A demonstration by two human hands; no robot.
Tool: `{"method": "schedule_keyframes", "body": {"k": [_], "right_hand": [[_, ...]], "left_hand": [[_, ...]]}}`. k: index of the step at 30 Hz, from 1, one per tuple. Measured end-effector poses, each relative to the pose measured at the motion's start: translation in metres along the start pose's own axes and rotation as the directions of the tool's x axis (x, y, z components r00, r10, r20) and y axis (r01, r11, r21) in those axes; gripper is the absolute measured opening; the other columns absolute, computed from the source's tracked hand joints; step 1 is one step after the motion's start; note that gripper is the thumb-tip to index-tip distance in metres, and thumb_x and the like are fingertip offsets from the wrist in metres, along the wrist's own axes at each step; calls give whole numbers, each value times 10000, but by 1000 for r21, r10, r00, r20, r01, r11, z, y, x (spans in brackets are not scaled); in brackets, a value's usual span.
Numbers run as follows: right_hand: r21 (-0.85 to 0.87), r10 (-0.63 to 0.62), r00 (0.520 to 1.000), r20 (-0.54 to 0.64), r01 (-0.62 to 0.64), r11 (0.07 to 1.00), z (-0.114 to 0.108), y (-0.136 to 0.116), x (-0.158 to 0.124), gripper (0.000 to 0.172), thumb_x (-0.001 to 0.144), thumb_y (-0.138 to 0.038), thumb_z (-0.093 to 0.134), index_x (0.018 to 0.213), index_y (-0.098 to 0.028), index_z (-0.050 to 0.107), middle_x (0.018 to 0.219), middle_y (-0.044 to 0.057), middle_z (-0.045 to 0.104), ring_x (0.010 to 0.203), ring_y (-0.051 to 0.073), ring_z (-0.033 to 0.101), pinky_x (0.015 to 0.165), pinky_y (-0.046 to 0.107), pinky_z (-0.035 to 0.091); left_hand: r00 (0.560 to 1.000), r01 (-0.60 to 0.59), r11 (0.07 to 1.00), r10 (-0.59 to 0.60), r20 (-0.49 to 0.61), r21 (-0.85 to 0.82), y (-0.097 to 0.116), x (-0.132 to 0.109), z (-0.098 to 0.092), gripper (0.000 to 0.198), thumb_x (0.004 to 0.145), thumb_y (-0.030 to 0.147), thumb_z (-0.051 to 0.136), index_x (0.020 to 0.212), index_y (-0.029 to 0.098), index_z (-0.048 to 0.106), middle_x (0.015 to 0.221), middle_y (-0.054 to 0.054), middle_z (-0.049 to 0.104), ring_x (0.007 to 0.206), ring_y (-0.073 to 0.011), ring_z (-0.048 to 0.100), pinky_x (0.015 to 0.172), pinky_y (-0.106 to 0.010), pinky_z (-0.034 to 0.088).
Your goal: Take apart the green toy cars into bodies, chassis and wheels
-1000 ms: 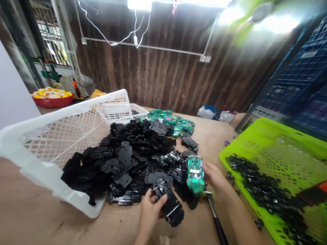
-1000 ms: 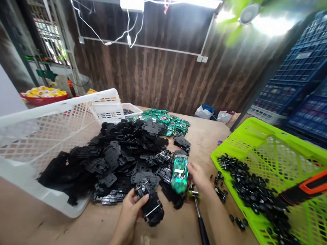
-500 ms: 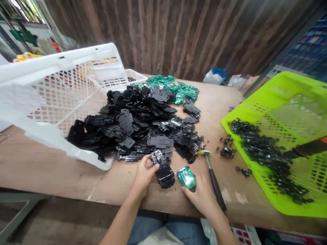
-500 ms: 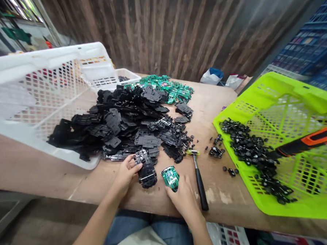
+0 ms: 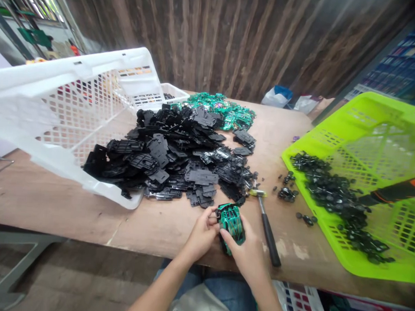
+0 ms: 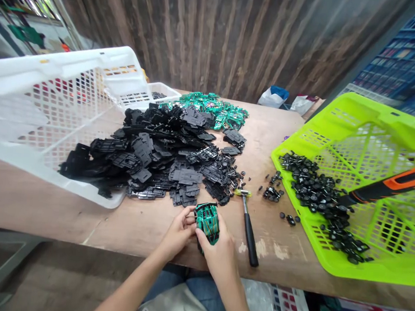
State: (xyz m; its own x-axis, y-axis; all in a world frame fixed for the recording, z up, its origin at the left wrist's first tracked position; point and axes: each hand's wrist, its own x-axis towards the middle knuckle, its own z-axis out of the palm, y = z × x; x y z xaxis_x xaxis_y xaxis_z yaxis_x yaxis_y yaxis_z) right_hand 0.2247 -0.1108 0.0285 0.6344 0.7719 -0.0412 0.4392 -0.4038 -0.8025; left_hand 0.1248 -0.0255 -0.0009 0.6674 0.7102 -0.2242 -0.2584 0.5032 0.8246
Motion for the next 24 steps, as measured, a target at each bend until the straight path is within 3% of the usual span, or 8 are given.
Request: {"method": "schedule_keyframes", "body": {"k": [3, 6, 10, 12, 16, 19, 21, 24], "right_hand": [[323, 36, 999, -10, -31, 946, -11, 2, 1, 575, 713, -480, 665, 1185, -159, 598, 1155, 117, 663, 1045, 267, 628, 884, 367, 502], [598, 114, 993, 33, -111, 794, -23, 3, 3, 495, 734, -465, 673, 1126, -167, 631, 1146, 103, 673, 1054, 251, 628, 894, 354, 503], [787, 212, 975, 70, -184, 589, -35, 11, 7, 436, 750, -490, 652, 1039, -165, 670, 1065, 108, 702, 966, 271, 670, 790, 370, 544], [802, 234, 969, 75, -198, 563, -39, 16, 7, 438, 737, -502, 658, 1003, -154, 675, 1000, 115, 718, 928, 277, 682, 760, 371, 549], [625, 200, 977, 72, -200, 754, -33, 15, 0, 539, 679, -499, 704, 1077, -143, 632, 977, 124, 722, 957, 279, 669, 829, 383, 526], [254, 118, 991, -66, -98, 962, -20, 9, -7, 624, 635, -512, 715, 1144, -169, 607, 1077, 134, 691, 982, 297, 649, 850, 411, 508], [15, 50, 989, -136, -48, 999, -11, 7, -10, 649, 641, -538, 681, 1168, -166, 603, 1096, 149, 679, 982, 317, 640, 845, 433, 496], [-131, -26, 993, -118, 10, 991, -2, 10, -10, 655, 691, -548, 614, 1202, -139, 581, 1103, 164, 671, 974, 320, 637, 833, 433, 490]], "left_hand": [[998, 35, 998, -37, -41, -43, 1, 2, -1, 558, 654, 226, 751, 1129, 154, 468, 883, -73, 705, 774, -185, 671, 666, -255, 505], [991, 109, 990, -115, -65, -95, 2, 4, -3, 611, 623, 239, 781, 1143, 155, 472, 856, -66, 702, 681, -176, 668, 586, -259, 517], [978, 173, 971, -189, -83, -166, 5, 6, -8, 531, 607, 209, 777, 1073, 138, 533, 784, -51, 694, 591, -148, 652, 528, -234, 508], [979, 161, 971, -180, -98, -177, 5, 6, -10, 510, 604, 208, 780, 1048, 135, 540, 767, -47, 695, 593, -147, 654, 551, -238, 513], [987, 91, 992, -102, -121, -92, 1, 3, -6, 537, 626, 247, 784, 1081, 136, 523, 773, -55, 709, 657, -162, 668, 651, -263, 516], [995, 26, 1000, -25, -100, 3, -2, 1, 2, 487, 668, 226, 743, 1099, 146, 532, 844, -70, 718, 758, -182, 677, 718, -273, 510], [998, -4, 999, 7, -59, 48, -4, 0, 8, 412, 690, 194, 704, 1072, 153, 555, 883, -72, 715, 817, -189, 674, 739, -267, 505], [1000, -24, 997, 25, -8, 78, -6, -2, 11, 358, 714, 161, 645, 1063, 159, 567, 858, -58, 706, 804, -183, 665, 697, -247, 499]]}}
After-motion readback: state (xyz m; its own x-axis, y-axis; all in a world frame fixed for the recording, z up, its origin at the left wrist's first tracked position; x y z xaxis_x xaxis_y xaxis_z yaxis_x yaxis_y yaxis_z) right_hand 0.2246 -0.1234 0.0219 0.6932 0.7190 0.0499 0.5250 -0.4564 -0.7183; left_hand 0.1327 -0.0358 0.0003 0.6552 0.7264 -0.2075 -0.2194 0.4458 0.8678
